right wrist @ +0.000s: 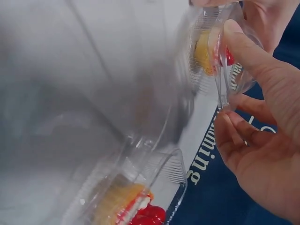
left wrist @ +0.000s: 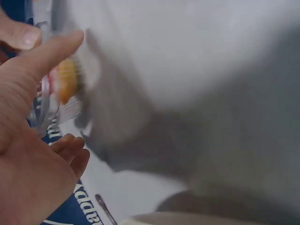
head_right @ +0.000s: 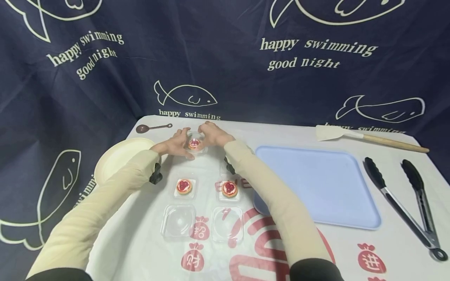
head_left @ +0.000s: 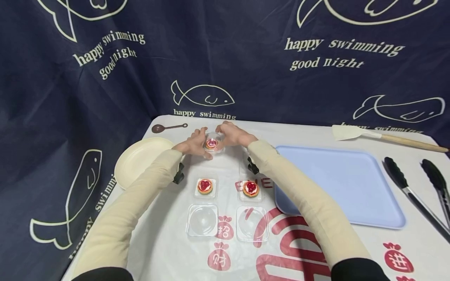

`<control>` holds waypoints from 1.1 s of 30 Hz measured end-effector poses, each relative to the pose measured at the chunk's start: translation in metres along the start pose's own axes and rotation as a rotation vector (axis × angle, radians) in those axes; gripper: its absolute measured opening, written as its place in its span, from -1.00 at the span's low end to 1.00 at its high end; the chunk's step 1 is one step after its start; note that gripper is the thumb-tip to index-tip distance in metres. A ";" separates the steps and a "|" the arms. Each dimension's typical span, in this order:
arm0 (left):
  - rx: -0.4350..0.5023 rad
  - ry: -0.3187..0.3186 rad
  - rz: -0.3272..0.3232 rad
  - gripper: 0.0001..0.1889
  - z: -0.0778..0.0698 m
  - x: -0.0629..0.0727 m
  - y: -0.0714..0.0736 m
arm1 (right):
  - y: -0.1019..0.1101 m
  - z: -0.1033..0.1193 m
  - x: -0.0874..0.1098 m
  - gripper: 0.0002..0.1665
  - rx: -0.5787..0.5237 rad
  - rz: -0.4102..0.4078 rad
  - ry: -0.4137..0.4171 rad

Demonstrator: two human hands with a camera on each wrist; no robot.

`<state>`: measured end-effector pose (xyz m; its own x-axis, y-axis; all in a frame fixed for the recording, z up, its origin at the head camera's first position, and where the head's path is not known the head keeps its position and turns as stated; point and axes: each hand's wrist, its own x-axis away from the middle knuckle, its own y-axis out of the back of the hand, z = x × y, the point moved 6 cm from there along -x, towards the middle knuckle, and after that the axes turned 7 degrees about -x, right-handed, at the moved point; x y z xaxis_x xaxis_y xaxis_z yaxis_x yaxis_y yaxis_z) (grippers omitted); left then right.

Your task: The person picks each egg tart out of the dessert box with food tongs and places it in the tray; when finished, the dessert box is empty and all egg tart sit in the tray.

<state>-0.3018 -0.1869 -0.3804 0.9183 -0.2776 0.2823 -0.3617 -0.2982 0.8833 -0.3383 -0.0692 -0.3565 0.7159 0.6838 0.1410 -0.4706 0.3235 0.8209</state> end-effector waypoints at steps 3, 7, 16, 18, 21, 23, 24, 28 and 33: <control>-0.022 -0.036 -0.032 0.15 -0.002 0.001 0.006 | 0.004 0.002 0.003 -0.23 0.021 -0.021 0.029; -0.033 -0.109 -0.099 -0.01 -0.003 0.005 0.017 | 0.010 0.008 0.006 -0.21 0.022 -0.047 0.061; -0.047 -0.211 -0.286 -0.07 -0.011 0.022 0.038 | 0.019 0.011 0.021 -0.17 -0.194 -0.093 0.085; -0.062 -0.237 -0.352 -0.07 -0.014 0.025 0.041 | 0.021 0.006 0.024 -0.21 -0.302 -0.113 0.016; -0.125 -0.292 -0.471 -0.09 -0.021 0.032 0.042 | 0.020 0.000 0.028 -0.16 -0.525 -0.097 -0.096; -0.196 -0.334 -0.553 -0.11 -0.027 0.037 0.042 | 0.015 -0.002 0.031 -0.03 -0.699 -0.039 -0.167; -0.236 -0.353 -0.591 -0.13 -0.030 0.039 0.042 | 0.012 -0.002 0.033 0.03 -0.773 0.003 -0.198; -0.357 -0.386 -0.679 -0.18 -0.039 0.047 0.038 | 0.001 0.004 0.040 0.11 -0.967 0.158 -0.263; -0.263 -0.354 -0.627 -0.03 -0.039 0.051 0.036 | -0.002 0.006 0.046 0.06 -0.963 0.184 -0.257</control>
<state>-0.2618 -0.1758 -0.3195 0.8167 -0.4170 -0.3988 0.3010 -0.2818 0.9110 -0.3015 -0.0425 -0.3489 0.6264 0.6512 0.4285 -0.7190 0.6950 -0.0051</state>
